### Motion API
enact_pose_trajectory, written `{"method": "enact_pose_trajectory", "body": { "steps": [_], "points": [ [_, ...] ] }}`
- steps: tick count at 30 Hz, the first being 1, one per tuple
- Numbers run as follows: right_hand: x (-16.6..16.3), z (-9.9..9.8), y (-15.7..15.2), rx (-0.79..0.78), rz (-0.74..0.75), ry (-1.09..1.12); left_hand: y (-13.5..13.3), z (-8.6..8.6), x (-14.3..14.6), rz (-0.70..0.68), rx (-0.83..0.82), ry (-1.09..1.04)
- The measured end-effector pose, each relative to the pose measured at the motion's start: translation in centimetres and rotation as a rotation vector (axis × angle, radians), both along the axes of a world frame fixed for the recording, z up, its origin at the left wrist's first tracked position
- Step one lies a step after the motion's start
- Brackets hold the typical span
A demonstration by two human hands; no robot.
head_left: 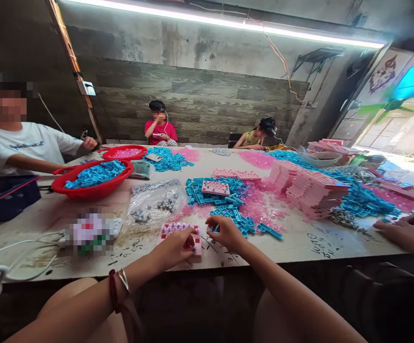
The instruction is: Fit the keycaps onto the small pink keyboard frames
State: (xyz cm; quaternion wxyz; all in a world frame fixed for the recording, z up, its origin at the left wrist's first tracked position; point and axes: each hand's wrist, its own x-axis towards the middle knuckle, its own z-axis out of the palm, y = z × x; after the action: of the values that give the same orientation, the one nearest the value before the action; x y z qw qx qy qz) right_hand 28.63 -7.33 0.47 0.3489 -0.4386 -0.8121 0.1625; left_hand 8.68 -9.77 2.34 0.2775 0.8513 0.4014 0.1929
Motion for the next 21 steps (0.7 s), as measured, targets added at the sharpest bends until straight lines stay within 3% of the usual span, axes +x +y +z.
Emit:
{"method": "enact_pose_trajectory", "body": {
  "steps": [6,17,21],
  "points": [
    [1.0,-0.9,2.3,-0.003,-0.109,-0.067,0.1,-0.2,-0.1,-0.008,-0.028,-0.004],
    [-1.4,-0.6,4.9,0.066,-0.162,-0.240,-0.2,-0.2,0.0,0.010,0.047,0.065],
    [2.2,0.7,5.0,0.017,-0.454,-0.295,-0.2,-0.3,-0.3,-0.001,0.085,0.110]
  ]
}}
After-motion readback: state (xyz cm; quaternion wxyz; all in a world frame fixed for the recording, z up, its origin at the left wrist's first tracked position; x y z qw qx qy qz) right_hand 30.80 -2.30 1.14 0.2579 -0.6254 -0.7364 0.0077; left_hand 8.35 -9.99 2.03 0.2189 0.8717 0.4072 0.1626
